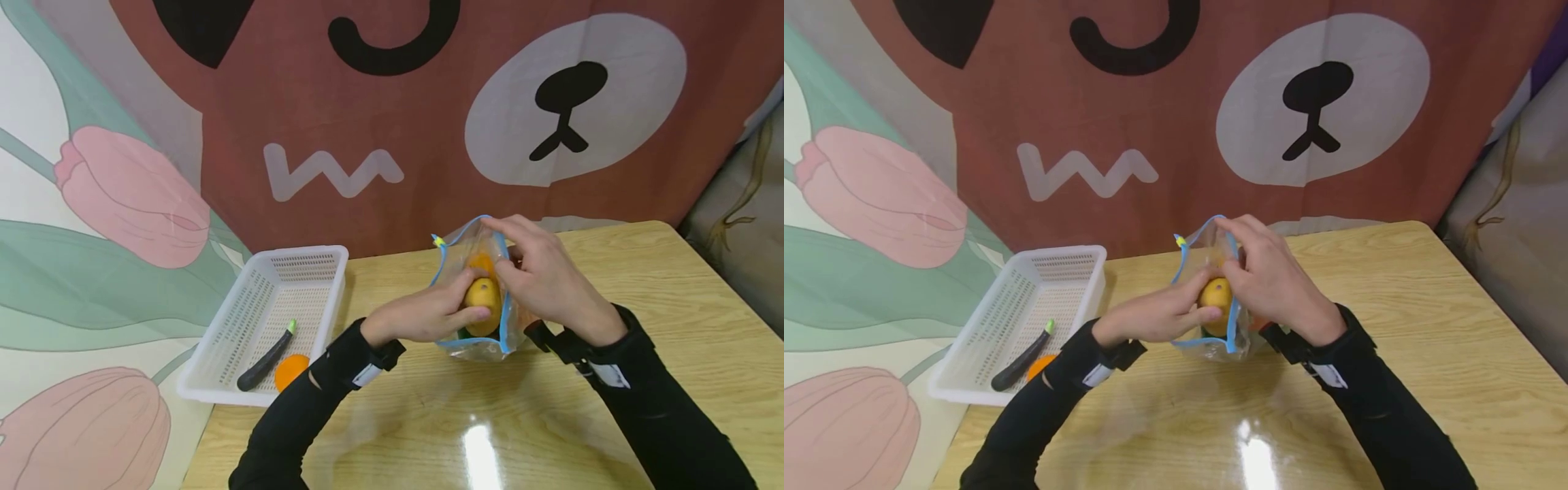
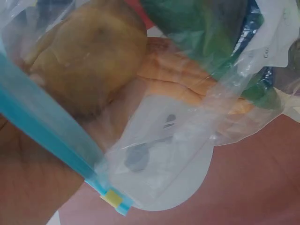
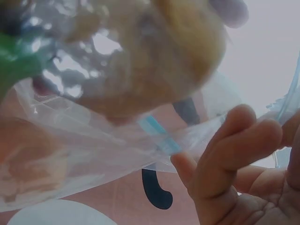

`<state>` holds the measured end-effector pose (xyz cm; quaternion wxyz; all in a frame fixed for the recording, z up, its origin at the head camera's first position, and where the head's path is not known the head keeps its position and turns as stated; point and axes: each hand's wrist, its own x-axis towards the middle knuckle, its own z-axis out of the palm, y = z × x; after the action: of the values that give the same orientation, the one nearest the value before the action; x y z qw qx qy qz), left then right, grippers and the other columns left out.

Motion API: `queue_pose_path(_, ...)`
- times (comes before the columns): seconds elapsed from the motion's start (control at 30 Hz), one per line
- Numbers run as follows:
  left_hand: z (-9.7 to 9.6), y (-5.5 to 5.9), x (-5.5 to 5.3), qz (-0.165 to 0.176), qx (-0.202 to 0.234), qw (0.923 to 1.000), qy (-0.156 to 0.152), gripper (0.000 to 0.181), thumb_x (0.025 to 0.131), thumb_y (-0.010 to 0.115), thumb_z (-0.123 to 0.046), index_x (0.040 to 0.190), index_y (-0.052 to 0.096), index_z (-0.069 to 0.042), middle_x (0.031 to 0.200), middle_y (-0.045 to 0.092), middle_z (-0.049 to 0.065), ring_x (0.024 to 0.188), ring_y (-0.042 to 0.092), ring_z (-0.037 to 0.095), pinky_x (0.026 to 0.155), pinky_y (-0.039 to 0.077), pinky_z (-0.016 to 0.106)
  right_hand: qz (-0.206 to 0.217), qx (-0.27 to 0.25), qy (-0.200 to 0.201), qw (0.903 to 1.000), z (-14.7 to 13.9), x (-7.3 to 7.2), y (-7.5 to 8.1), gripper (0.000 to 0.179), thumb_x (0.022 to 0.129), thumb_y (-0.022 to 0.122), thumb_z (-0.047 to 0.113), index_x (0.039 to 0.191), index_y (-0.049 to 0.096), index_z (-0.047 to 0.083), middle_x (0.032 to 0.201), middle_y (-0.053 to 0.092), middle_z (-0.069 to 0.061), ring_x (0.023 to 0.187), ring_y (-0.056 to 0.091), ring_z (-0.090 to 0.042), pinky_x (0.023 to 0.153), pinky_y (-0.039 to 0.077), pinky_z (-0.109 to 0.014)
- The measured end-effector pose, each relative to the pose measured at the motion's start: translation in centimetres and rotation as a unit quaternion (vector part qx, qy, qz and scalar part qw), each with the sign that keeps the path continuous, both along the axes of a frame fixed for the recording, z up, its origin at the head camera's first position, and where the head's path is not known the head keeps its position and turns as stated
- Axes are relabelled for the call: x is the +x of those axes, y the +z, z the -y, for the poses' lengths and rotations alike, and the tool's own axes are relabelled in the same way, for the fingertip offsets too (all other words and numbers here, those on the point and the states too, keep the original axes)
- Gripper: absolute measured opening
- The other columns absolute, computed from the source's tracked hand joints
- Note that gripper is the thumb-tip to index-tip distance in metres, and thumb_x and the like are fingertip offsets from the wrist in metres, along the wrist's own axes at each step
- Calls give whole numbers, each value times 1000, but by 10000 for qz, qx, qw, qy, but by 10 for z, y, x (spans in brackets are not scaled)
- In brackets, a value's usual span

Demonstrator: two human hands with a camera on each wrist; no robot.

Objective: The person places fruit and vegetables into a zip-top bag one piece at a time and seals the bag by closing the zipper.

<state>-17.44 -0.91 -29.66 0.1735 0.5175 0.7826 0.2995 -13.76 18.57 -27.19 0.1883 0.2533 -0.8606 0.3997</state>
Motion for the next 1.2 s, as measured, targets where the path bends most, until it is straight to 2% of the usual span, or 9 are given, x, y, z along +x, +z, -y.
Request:
queue_pose_path(0.23, -2, -1, -5, 531, -411, 9977, -94, 39, 101, 45, -23, 132, 30, -6, 89, 45, 5, 76, 46, 12, 69, 40, 19, 200, -85, -40, 9998, -1, 1, 2, 50, 85, 49, -3, 136, 49, 0, 114, 54, -11, 55, 42, -14, 47, 36, -23)
queue_pose_path(0.37, 0, 0, -6, 635, -790, 9947, 164, 42, 101, 42, -30, 135, 30, -9, 90, 47, 5, 76, 49, 14, 69, 42, 20, 318, -186, -17, 9993, -1, 2, 3, 50, 86, 49, -3, 136, 48, 1, 115, 53, -11, 51, 41, -14, 44, 35, -23)
queue_pose_path(0.43, 1, 1, -6, 500, -1034, 9926, 391, 49, 102, 39, -34, 141, 26, -8, 94, 47, 5, 81, 48, 15, 73, 41, 22, 365, -228, -7, 9991, -1, 2, 4, 50, 87, 49, -3, 136, 48, 1, 115, 52, -11, 49, 39, -14, 41, 34, -23)
queue_pose_path(0.5, 2, 2, -7, 138, -1175, 9910, 628, 54, 102, 36, -34, 146, 23, -4, 113, 50, 9, 101, 50, 16, 86, 40, 22, 346, -244, -15, 9991, -2, 2, 4, 49, 87, 49, -3, 136, 49, 1, 115, 52, -11, 48, 38, -14, 41, 33, -24)
queue_pose_path(0.6, 2, 2, -7, -390, -1128, 9884, 937, 56, 103, 36, -25, 149, 16, 0, 144, 34, 15, 132, 33, 18, 105, 27, 24, 269, -253, -57, 9993, -2, 4, 4, 49, 88, 50, -3, 136, 48, 1, 114, 53, -10, 47, 36, -13, 41, 32, -24)
queue_pose_path(0.67, 2, 2, -7, -721, -956, 9861, 1148, 54, 102, 39, -17, 149, 17, 1, 153, 21, 16, 140, 20, 21, 110, 22, 28, 176, -259, -93, 9995, -2, 4, 5, 49, 88, 50, -4, 136, 49, 2, 113, 53, -9, 46, 34, -13, 42, 32, -24)
queue_pose_path(0.9, 8, 6, -4, -834, -437, 9825, 1605, 44, 100, 48, -15, 141, 40, -2, 145, 40, 13, 114, 52, 20, 92, 42, 25, 72, -234, -156, 9996, -1, 3, 4, 49, 88, 50, -4, 137, 48, 1, 112, 53, -11, 44, 32, -12, 42, 31, -24)
queue_pose_path(1.03, 18, 14, -1, -844, 383, 9817, 1666, 29, 98, 52, -11, 124, 59, 0, 123, 59, 11, 93, 61, 17, 80, 47, 21, 50, -240, -193, 9995, -1, 1, 4, 51, 86, 49, -5, 137, 48, 1, 112, 54, -12, 42, 30, -12, 41, 29, -24)
queue_pose_path(1.2, 45, 29, -6, -1357, 1456, 9636, 1786, 12, 93, 59, -6, 97, 70, -4, 89, 66, 4, 74, 60, 11, 69, 51, 21, 78, -286, -173, 9994, 0, -1, 4, 52, 85, 49, -6, 137, 49, 2, 113, 54, -11, 43, 30, -12, 41, 28, -24)
